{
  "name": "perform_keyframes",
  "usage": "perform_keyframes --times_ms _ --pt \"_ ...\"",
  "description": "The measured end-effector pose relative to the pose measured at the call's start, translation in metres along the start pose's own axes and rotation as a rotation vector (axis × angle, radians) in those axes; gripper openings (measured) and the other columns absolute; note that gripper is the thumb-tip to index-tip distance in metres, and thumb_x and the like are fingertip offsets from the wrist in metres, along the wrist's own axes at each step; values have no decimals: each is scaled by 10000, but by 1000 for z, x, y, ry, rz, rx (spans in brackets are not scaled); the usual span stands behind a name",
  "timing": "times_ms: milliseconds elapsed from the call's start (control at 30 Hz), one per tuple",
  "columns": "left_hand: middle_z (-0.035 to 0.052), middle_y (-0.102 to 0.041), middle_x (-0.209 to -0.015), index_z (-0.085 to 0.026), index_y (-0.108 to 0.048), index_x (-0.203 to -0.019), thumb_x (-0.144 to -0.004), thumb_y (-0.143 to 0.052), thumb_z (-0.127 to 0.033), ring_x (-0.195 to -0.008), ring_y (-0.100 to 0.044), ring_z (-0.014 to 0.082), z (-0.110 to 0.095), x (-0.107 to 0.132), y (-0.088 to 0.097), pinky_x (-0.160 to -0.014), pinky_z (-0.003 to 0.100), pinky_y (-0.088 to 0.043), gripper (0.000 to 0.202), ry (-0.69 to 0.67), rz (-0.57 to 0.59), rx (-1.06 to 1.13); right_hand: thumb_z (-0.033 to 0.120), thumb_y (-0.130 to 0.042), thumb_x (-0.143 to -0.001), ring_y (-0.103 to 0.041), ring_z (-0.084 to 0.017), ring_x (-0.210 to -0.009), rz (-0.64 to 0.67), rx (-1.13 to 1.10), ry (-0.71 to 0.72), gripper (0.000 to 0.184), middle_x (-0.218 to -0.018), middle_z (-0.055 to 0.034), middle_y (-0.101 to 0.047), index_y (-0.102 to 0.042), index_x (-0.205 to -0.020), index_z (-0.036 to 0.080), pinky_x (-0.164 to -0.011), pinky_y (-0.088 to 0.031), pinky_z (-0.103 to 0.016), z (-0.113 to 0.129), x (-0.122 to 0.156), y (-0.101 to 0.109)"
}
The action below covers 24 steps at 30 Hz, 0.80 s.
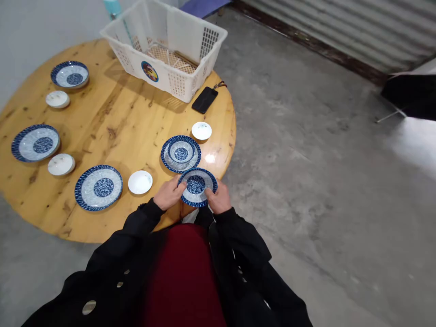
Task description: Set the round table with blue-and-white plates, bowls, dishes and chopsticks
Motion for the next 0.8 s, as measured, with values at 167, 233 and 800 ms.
perform_keyframes --times_ms 167,233,800 --pt "154 -743 -1019 -143 -622 -1100 -989 -344 -294 -1004 -698 314 0 -35 38 -824 357 -471 335 159 -151 -153 334 -479 -618 -567 -204 -686 117 53 107 203 -696 -17 -614 -561 -751 204 -696 -480 -339 20 -73 -16" --pt "168 -744 -1018 -133 -639 -1074 -982 -359 -298 -1005 -697 317 1 -47 50 -821 354 -468 337 210 -197 -204 330 -479 -609 -582 -217 -704 173 45 117 225 -712 -27 -626 -571 -767 199 -700 -481 -347 24 -96 -24" --pt "154 -745 -986 -138 -672 -1050 -950 -398 -314 -1005 -692 298 49 -86 65 -820 332 -457 341 512 -260 -156 295 -471 -819 -604 -329 -921 508 715 287 359 -989 -204 -654 -633 -1069 96 -834 -478 -397 38 -174 -82"
Point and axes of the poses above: each hand's wrist, its own x-axis away from the middle knuckle, its own y-axis out of the back of the hand, z = x × y, the point moved 9 cm from there along -x, towards the middle knuckle
